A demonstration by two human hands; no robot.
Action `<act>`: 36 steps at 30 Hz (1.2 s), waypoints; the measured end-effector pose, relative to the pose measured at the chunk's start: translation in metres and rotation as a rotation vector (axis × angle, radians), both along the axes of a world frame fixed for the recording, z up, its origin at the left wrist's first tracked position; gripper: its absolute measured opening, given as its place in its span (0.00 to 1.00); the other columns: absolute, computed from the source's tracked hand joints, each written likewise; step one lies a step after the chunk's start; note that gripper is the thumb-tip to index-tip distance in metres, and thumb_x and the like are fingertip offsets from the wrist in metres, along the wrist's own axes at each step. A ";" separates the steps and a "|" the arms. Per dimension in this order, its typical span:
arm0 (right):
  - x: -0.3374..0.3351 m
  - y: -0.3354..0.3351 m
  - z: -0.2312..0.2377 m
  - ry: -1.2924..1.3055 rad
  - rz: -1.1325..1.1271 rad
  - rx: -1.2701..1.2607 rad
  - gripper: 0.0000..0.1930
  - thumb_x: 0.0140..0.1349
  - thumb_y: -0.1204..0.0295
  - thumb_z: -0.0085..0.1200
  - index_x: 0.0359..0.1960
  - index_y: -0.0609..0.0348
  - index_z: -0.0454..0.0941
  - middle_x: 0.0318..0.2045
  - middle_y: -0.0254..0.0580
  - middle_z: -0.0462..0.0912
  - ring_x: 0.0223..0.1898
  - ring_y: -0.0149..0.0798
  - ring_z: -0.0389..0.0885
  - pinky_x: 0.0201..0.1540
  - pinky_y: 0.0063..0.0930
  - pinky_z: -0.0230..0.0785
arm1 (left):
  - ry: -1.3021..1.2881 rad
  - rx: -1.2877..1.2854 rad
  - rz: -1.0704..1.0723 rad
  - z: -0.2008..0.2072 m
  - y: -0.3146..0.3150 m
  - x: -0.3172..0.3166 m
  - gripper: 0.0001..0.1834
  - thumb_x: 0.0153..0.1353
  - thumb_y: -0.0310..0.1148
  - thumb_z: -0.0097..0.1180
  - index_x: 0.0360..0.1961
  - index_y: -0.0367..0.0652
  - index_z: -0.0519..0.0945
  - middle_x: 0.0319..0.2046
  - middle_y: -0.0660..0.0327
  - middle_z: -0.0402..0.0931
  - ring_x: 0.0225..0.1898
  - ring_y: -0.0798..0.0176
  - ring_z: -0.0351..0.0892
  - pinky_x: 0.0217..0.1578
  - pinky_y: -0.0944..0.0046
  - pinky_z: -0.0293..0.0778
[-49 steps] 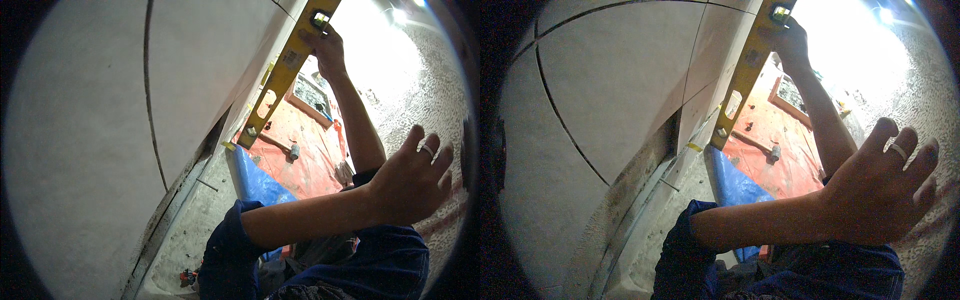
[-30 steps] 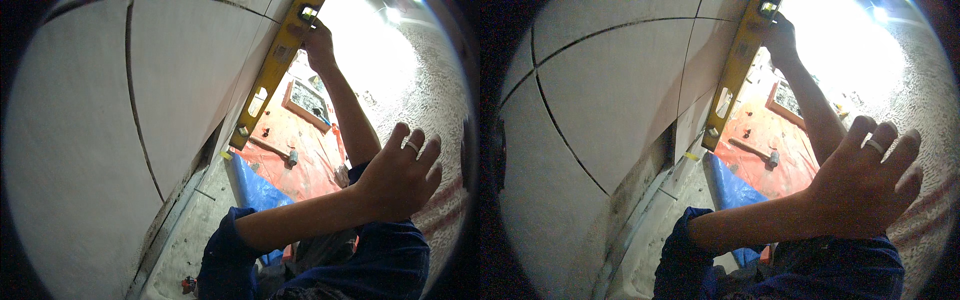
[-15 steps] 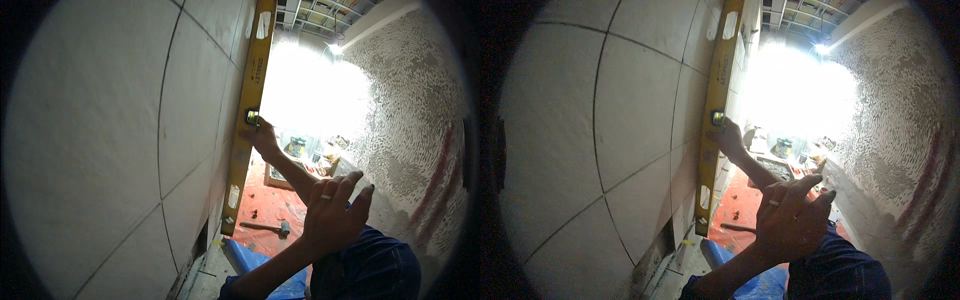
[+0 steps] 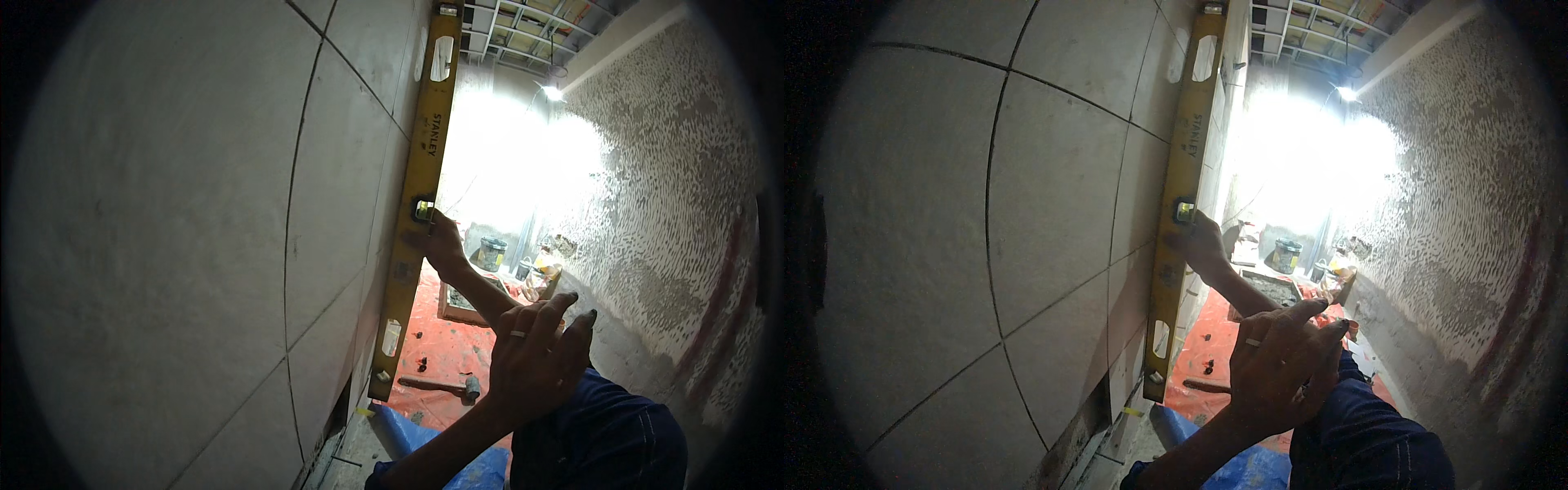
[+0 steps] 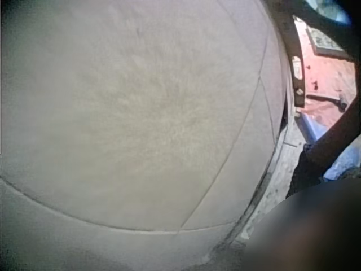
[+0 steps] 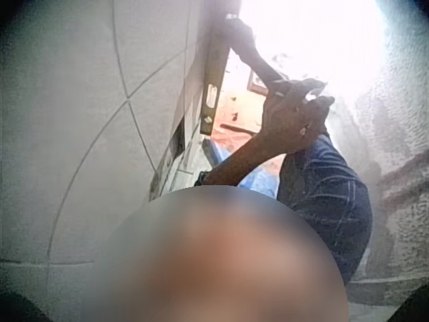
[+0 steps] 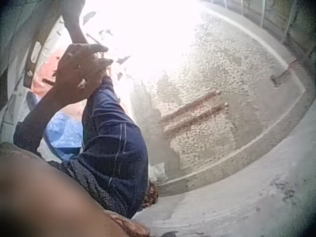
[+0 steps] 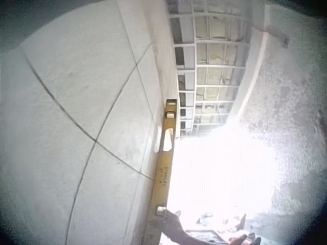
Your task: The person applies cement to a tile using a trowel, places it on a curved wall, and secures it with yellow tape. They then use a spirit level to check the alignment of the installed tiles.
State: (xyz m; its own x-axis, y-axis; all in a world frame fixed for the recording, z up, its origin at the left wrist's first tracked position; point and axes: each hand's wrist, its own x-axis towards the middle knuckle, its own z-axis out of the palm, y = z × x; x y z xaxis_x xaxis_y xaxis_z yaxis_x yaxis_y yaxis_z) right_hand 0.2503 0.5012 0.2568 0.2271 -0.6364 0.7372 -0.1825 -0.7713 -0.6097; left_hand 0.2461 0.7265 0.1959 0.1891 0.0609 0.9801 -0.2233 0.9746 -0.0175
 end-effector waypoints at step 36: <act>-0.004 -0.016 -0.003 0.048 -0.028 -0.067 0.20 0.56 0.82 0.62 0.51 0.60 0.75 0.37 0.33 0.81 0.34 0.24 0.79 0.34 0.22 0.76 | 0.022 -0.017 -0.046 0.003 0.003 -0.003 0.16 0.53 0.29 0.64 0.45 0.46 0.83 0.48 0.56 0.77 0.44 0.61 0.79 0.45 0.59 0.69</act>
State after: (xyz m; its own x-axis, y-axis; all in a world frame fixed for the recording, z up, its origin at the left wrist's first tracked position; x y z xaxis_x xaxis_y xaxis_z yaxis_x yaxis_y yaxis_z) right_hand 0.2467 0.4847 0.2533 0.2460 -0.5929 0.7668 -0.2323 -0.8041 -0.5472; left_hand 0.2435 0.7300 0.1987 0.2134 0.0685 0.9746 -0.1790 0.9834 -0.0299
